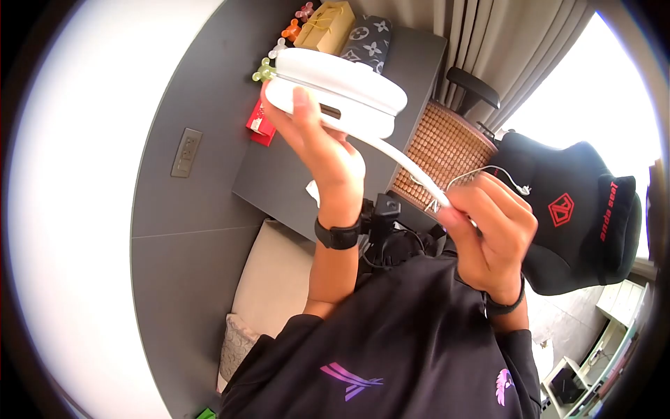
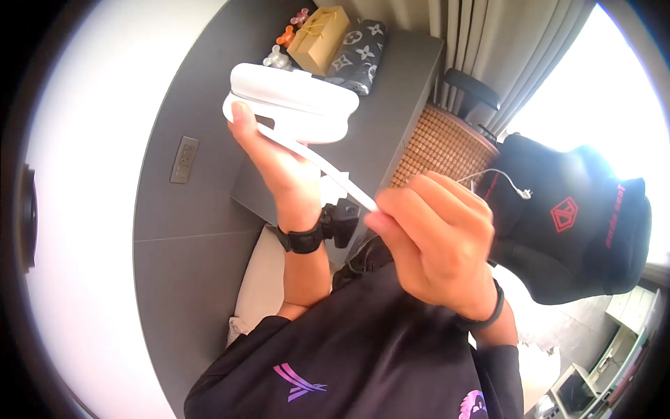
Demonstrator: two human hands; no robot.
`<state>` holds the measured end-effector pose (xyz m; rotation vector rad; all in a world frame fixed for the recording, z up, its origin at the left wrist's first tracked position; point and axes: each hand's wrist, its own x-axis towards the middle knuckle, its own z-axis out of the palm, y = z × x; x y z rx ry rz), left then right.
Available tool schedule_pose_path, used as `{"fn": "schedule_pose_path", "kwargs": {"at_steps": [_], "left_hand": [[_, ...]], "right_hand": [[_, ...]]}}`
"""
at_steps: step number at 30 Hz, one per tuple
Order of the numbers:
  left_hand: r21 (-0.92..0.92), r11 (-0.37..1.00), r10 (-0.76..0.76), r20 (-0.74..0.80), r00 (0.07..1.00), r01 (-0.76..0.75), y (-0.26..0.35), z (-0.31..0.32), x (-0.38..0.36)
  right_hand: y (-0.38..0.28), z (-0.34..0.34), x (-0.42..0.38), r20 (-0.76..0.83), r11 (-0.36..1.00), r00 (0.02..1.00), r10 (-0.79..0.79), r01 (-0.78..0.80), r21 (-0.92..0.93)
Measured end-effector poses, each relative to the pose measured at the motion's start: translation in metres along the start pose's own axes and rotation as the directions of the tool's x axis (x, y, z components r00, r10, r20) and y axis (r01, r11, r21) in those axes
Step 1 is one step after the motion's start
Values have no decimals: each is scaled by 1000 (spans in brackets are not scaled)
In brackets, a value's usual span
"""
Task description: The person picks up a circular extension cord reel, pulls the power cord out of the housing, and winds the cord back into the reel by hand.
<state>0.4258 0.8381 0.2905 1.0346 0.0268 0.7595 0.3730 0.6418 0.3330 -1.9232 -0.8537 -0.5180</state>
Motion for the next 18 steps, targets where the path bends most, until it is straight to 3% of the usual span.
{"fn": "schedule_pose_path", "kwargs": {"at_steps": [10,12,16,18], "left_hand": [[179,984,9,-152,988,19,7,-12,15],[189,981,63,-134,989,-37,6,-15,20],[305,947,155,-162,975,-100,7,-15,23],[274,960,114,-182,977,-61,10,-20,25]], "right_hand": [[13,-59,-44,-75,999,997,36,-33,33],[23,-73,-54,-74,999,996,41,-40,21],[38,-101,-78,-94,993,988,120,-121,4],[45,-117,-92,-135,987,977,163,-162,21]]}}
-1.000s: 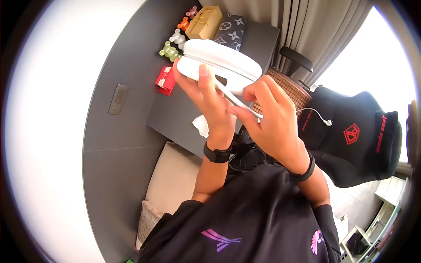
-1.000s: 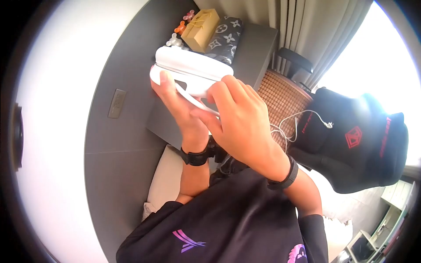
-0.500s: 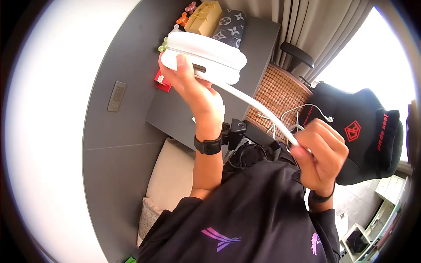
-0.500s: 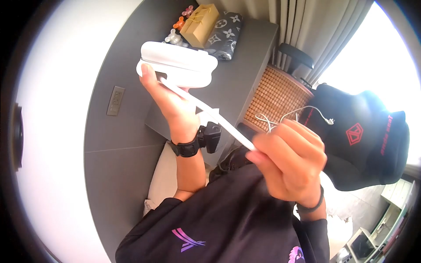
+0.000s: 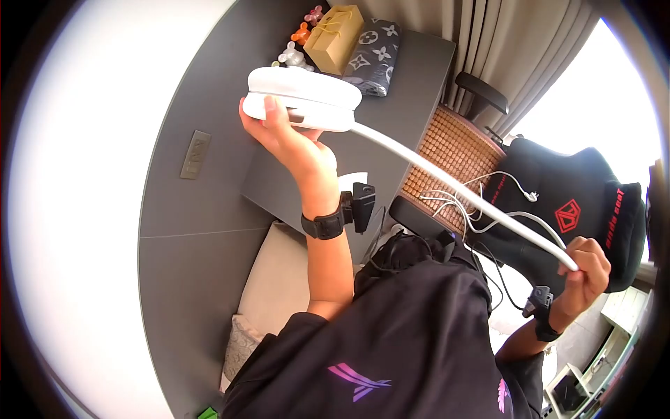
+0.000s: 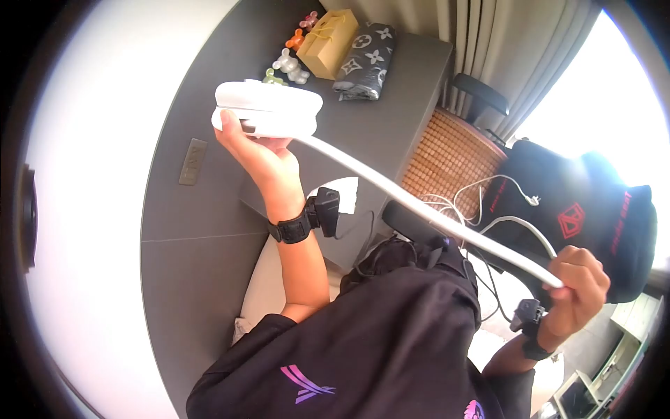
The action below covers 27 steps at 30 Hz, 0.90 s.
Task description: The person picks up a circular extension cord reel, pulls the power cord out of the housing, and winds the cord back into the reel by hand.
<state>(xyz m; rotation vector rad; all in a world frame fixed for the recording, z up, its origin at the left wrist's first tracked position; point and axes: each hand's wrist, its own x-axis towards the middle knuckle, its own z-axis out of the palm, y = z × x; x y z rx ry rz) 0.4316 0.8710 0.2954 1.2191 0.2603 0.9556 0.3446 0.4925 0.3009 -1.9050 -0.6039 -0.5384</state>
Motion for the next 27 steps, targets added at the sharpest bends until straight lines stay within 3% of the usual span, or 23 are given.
{"fn": "schedule_pose_path", "kwargs": {"at_steps": [8,12,23,27], "left_hand": [[12,1000,-3,-18,1000,3,-1,-17,7],[39,999,29,-40,999,-28,-4,-19,8],[134,986,115,-130,985,-97,-13,-40,18],[158,983,114,-155,981,-89,-12,-48,18]], "right_hand": [[51,-59,-27,-72,995,996,55,-61,-78],[56,-65,-35,-179,995,979,94,-99,-20],[78,-128,-70,-221,986,963,152,-133,97],[92,-154,-89,-357,972,909,215,-163,170]]}}
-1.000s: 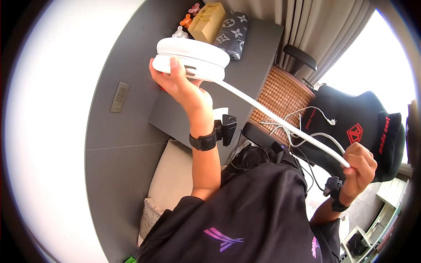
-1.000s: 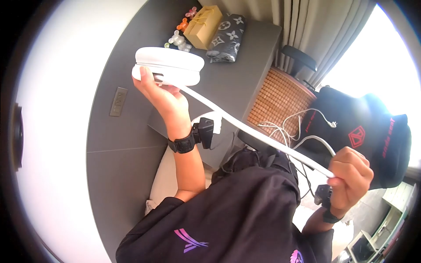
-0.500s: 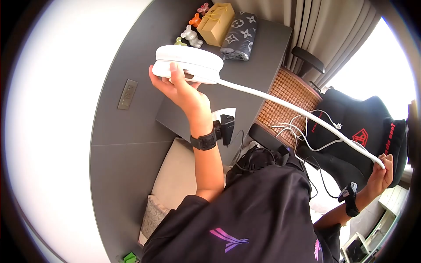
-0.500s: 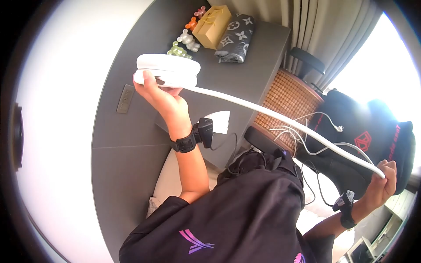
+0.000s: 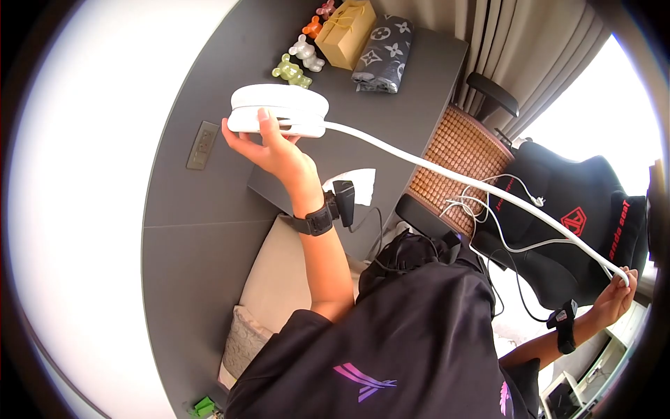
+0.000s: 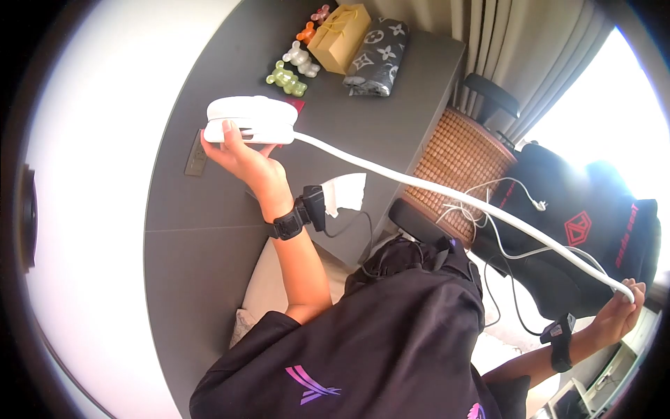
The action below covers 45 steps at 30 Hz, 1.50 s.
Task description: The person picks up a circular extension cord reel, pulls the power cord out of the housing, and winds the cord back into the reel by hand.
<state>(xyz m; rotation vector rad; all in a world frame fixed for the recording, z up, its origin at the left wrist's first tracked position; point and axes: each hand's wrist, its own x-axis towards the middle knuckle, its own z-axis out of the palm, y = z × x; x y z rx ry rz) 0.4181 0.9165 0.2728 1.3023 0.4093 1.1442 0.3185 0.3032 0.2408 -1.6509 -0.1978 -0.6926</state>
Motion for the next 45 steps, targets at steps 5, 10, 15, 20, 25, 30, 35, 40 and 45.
{"fn": "schedule_pose_path", "kwargs": {"at_steps": [5,10,15,20,25,30,35,40,45], "left_hand": [[24,999,22,-21,1000,-21,-3,-7,4],[31,999,26,-28,999,-25,-6,-15,10],[24,998,53,-14,999,-52,-12,-20,17],[16,999,45,-1,999,-45,-12,-24,19],[11,999,37,-5,999,-37,-15,-29,20],[38,999,20,-41,999,-18,-11,-32,19],[50,999,-3,-68,998,7,-9,-37,23],[49,998,-28,-80,996,32,-9,-45,30],[24,999,-23,-69,997,25,-6,-49,30]], "right_hand": [[20,-37,1,-236,998,970,59,-50,43],[24,-25,11,-413,998,909,60,-47,40],[57,-80,17,-228,973,966,119,-69,219],[75,-104,21,-258,964,944,203,-146,223],[82,-110,26,-296,963,927,229,-171,208],[76,-105,34,-432,960,860,272,-211,184],[81,-127,37,-479,958,831,284,-225,178],[103,-174,37,-522,948,791,318,-278,157],[102,-137,44,-599,892,771,215,-405,-201]]}}
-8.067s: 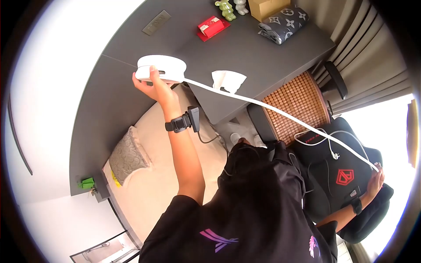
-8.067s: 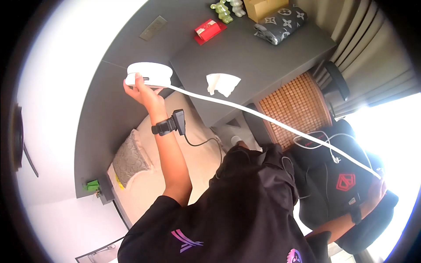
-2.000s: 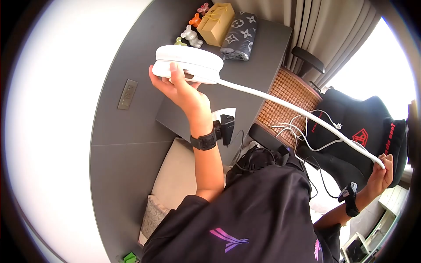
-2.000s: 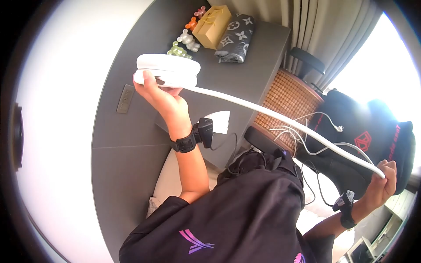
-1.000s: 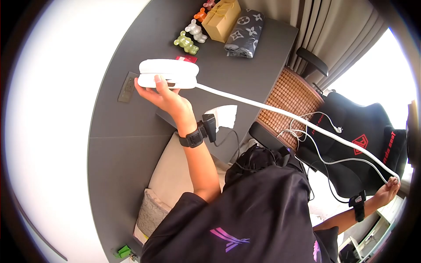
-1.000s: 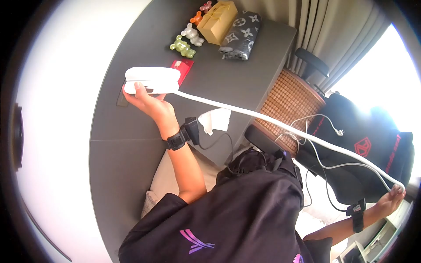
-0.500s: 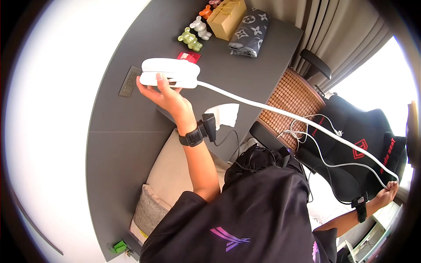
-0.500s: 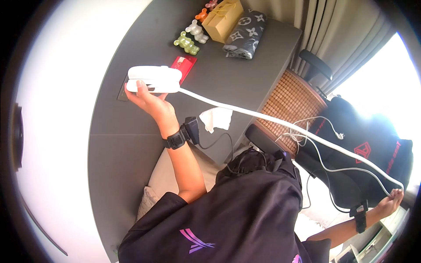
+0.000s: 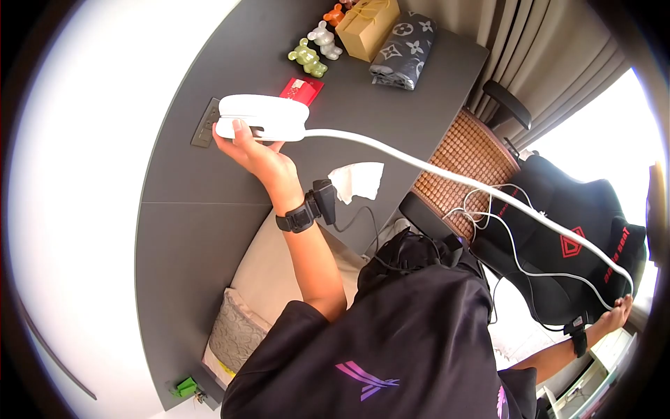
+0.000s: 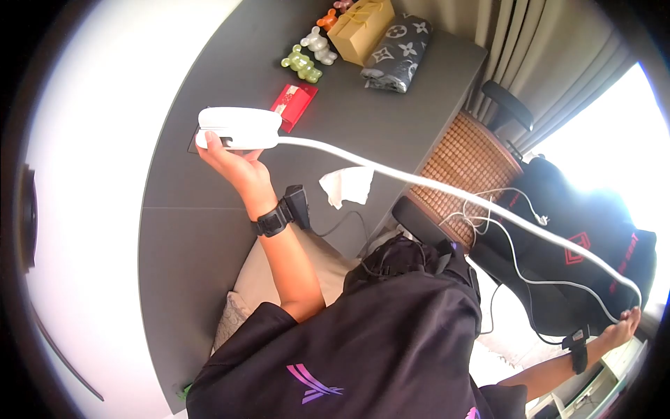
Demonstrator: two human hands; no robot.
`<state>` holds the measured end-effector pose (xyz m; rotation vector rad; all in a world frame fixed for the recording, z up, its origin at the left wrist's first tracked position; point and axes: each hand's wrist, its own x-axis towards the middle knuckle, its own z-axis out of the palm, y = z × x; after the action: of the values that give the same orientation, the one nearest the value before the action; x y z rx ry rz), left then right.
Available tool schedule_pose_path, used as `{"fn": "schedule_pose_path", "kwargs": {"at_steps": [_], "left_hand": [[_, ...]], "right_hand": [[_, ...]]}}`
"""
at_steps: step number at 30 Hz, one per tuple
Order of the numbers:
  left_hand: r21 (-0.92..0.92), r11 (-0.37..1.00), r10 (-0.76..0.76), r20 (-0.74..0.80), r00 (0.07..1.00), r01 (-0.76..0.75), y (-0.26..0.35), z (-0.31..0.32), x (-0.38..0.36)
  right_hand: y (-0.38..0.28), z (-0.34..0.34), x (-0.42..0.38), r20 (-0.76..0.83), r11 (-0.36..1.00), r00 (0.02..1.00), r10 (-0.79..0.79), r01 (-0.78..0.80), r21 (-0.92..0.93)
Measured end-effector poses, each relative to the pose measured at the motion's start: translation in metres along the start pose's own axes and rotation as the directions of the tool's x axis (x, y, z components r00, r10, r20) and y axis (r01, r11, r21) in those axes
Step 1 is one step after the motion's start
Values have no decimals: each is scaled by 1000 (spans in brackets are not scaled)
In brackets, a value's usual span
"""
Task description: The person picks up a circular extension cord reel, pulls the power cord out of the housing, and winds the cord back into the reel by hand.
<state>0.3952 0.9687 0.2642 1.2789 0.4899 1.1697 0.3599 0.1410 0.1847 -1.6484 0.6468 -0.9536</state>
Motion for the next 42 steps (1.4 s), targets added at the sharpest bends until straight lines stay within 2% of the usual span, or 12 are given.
{"fn": "schedule_pose_path", "kwargs": {"at_steps": [3,6,8,9,12,14,15,19,22,23,28,42], "left_hand": [[18,1000,-2,11,1000,2,4,9,-6],[30,1000,5,40,999,-6,8,19,-17],[20,1000,10,59,998,-11,9,27,-25],[9,1000,12,68,998,-13,9,32,-28],[-30,999,-8,96,995,11,15,48,-45],[-58,998,-23,143,989,31,20,59,-59],[-70,997,-31,180,983,44,23,64,-66],[-119,991,-19,296,955,57,15,82,-91],[-170,982,-11,373,928,80,18,95,-113],[-165,983,-11,397,918,84,18,98,-119],[-134,985,-34,450,892,105,24,106,-131],[-79,996,79,546,834,-42,23,114,-145]], "right_hand": [[-5,33,-12,72,969,997,13,5,-245],[29,77,-21,364,937,929,66,68,-343],[11,135,-72,499,914,862,85,133,-384],[50,153,-72,546,902,838,-18,249,-352],[55,208,-130,670,717,732,124,401,-570],[58,240,-165,771,677,630,92,529,-512],[55,255,-181,814,685,579,-46,611,-396],[-147,299,-284,859,880,426,-285,472,57],[-236,294,-330,791,804,293,-537,460,376],[-246,298,-338,712,704,236,-661,522,481],[-235,318,-355,573,580,272,-773,670,464],[-235,257,-339,613,633,315,-724,658,409]]}}
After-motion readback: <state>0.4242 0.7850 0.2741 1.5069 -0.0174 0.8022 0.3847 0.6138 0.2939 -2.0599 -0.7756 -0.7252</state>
